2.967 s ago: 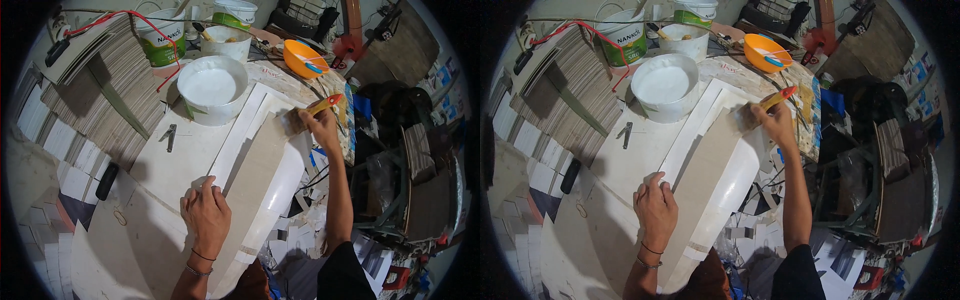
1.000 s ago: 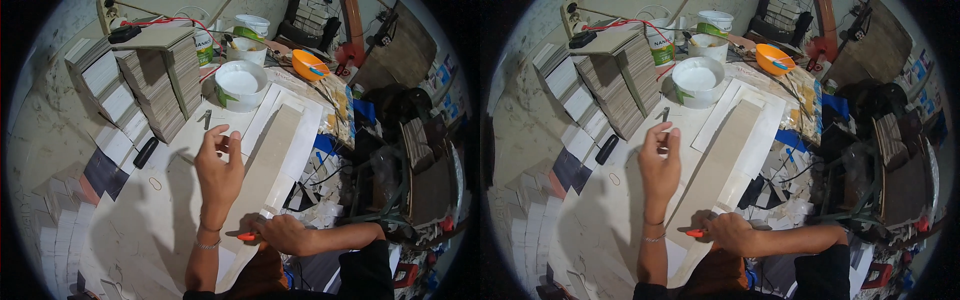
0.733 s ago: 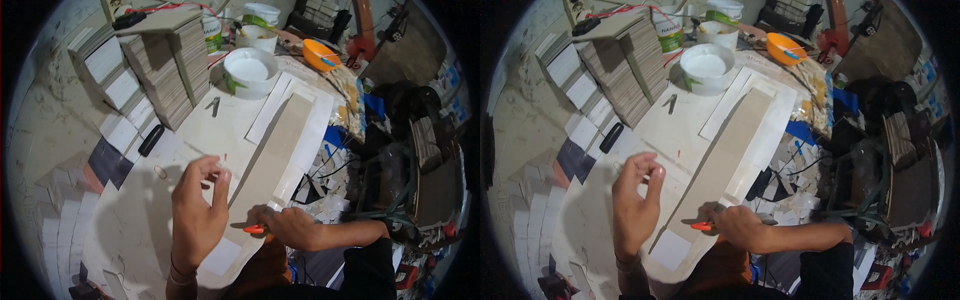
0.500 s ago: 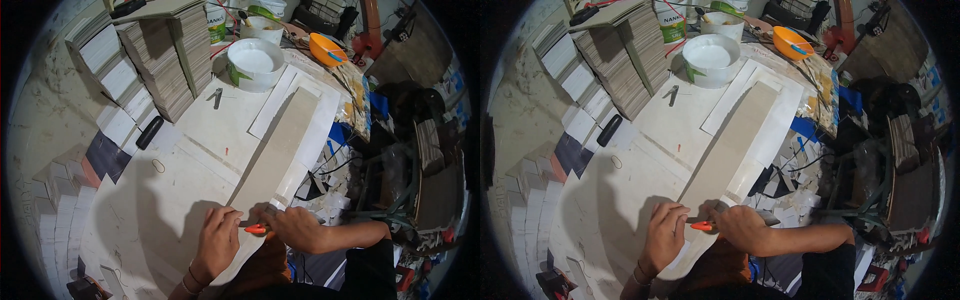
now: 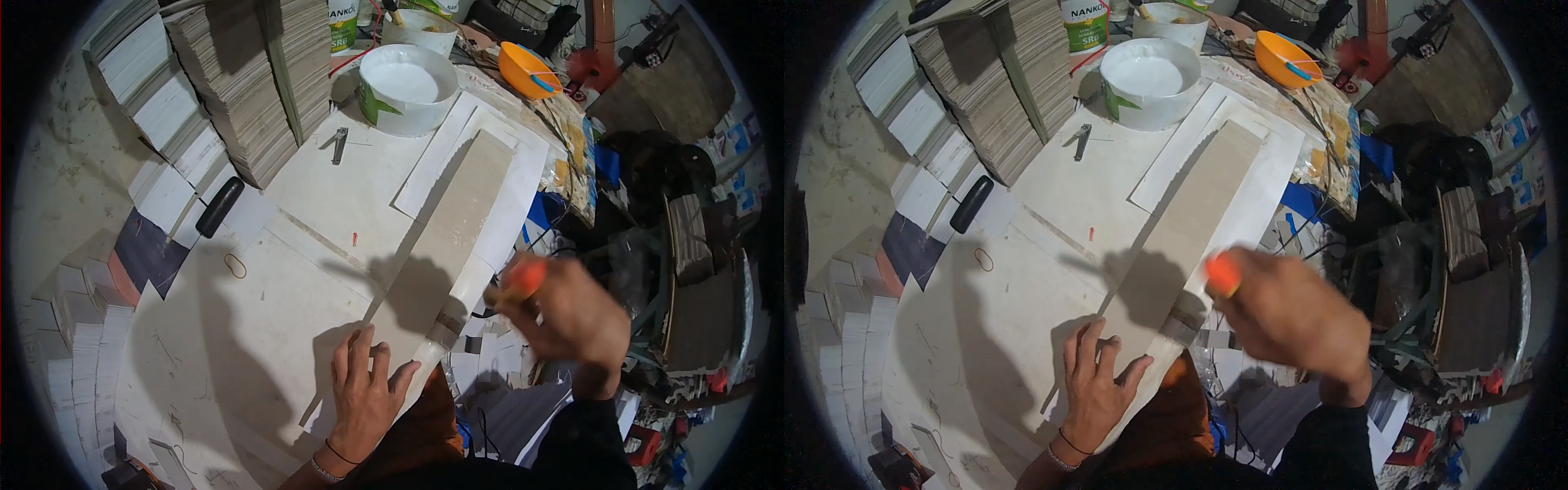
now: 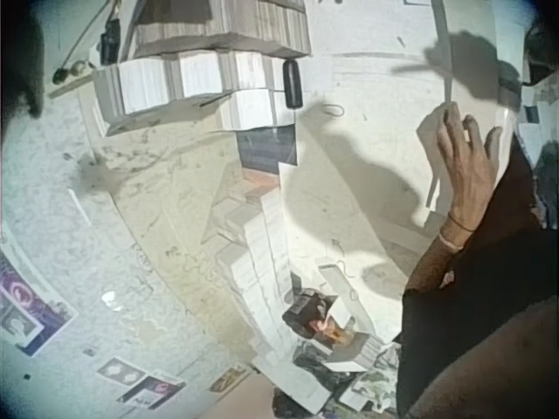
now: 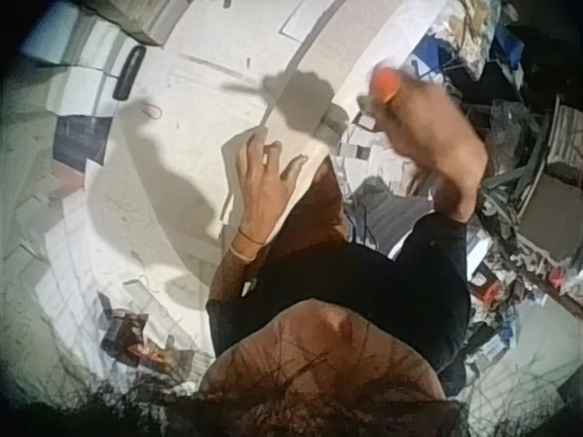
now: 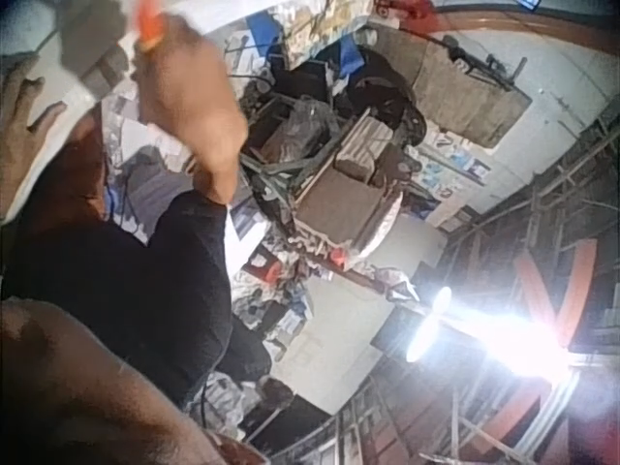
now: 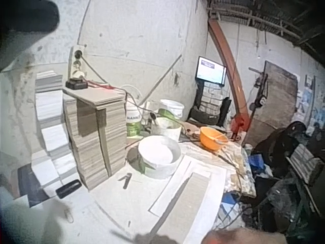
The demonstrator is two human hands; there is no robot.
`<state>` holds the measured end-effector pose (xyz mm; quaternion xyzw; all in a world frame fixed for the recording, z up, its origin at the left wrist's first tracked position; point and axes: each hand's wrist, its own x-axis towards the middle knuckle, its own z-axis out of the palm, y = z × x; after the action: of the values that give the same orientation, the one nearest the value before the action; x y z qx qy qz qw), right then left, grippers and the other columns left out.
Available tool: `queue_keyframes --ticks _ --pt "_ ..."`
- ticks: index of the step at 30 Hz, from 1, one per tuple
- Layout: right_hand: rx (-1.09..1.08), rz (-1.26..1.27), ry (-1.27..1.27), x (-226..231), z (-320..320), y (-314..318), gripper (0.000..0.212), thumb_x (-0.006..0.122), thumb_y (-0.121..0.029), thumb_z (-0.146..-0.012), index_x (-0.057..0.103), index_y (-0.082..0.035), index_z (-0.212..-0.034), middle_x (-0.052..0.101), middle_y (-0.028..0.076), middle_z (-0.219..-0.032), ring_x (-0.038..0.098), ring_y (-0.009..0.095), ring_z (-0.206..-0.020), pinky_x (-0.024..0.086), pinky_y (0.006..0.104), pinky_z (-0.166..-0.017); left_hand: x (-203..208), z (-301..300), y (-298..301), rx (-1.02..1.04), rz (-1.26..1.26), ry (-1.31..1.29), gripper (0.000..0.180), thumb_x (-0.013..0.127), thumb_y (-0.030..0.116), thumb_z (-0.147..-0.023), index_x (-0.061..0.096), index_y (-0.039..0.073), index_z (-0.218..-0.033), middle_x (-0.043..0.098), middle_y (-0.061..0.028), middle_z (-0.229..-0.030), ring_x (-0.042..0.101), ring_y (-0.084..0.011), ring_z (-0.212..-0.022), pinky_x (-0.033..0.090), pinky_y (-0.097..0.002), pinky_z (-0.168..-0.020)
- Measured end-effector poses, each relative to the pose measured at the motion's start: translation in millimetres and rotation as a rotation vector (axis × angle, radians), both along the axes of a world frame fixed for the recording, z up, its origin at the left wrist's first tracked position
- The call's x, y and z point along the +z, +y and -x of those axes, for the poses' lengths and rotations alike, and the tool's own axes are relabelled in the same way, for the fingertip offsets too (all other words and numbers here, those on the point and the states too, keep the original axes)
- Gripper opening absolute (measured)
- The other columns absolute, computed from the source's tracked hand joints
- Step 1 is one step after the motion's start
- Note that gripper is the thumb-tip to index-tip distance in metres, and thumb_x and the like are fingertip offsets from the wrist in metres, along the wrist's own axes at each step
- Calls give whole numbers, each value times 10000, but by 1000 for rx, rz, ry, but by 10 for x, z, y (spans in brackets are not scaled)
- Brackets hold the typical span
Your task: Applying glue to the edges of cardboard strips and stacking paper sheets to assemble small pads.
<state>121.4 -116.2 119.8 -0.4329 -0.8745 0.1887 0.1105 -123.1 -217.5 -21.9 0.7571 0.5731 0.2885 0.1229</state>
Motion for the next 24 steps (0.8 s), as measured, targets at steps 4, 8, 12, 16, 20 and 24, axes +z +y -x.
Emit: queue_keyframes --ticks 4,8,12,16,20,24 --pt "-198 -6 313 -45 -7 245 207 779 -146 -894 671 28 -919 691 149 -808 692 313 -694 536 383 -655 -78 -43 29 -7 9 -70 446 885 180 -780 638 -68 -1057 530 -266 -1381 536 -448 -1201 489 -511 -973" --pt "-257 5 551 -414 70 356 241 798 -165 -892 686 44 -935 697 122 -818 675 178 -671 530 316 -631 -137 -38 13 -16 -13 -83 441 877 150 -775 641 -71 -1074 524 -277 -1396 548 -456 -1202 496 -516 -973" --pt "-258 85 594 -552 195 333 257 797 -166 -897 682 53 -968 695 104 -797 663 142 -664 522 291 -606 -141 -45 8 -26 -52 -69 453 875 142 -767 680 -42 -1132 527 -272 -1398 552 -454 -1205 491 -524 -980" --pt "-272 138 537 -725 263 375 262 782 -185 -911 677 47 -973 682 100 -754 659 164 -642 525 307 -601 -167 -20 -5 -26 -47 -51 457 877 147 -765 703 -13 -1155 528 -283 -1392 552 -452 -1210 482 -522 -981" --pt "-339 17 426 -790 144 515 255 771 -193 -915 683 43 -958 690 130 -749 664 206 -637 523 326 -604 -166 -43 2 -40 -47 -62 440 876 145 -765 704 0 -1144 517 -302 -1395 546 -455 -1211 469 -528 -976" --pt "-385 -53 554 -670 200 421 217 778 -170 -899 708 32 -930 702 115 -768 674 188 -656 518 313 -609 -159 -37 8 -36 -31 -81 455 871 147 -770 689 22 -1168 507 -307 -1408 541 -476 -1201 466 -541 -971"
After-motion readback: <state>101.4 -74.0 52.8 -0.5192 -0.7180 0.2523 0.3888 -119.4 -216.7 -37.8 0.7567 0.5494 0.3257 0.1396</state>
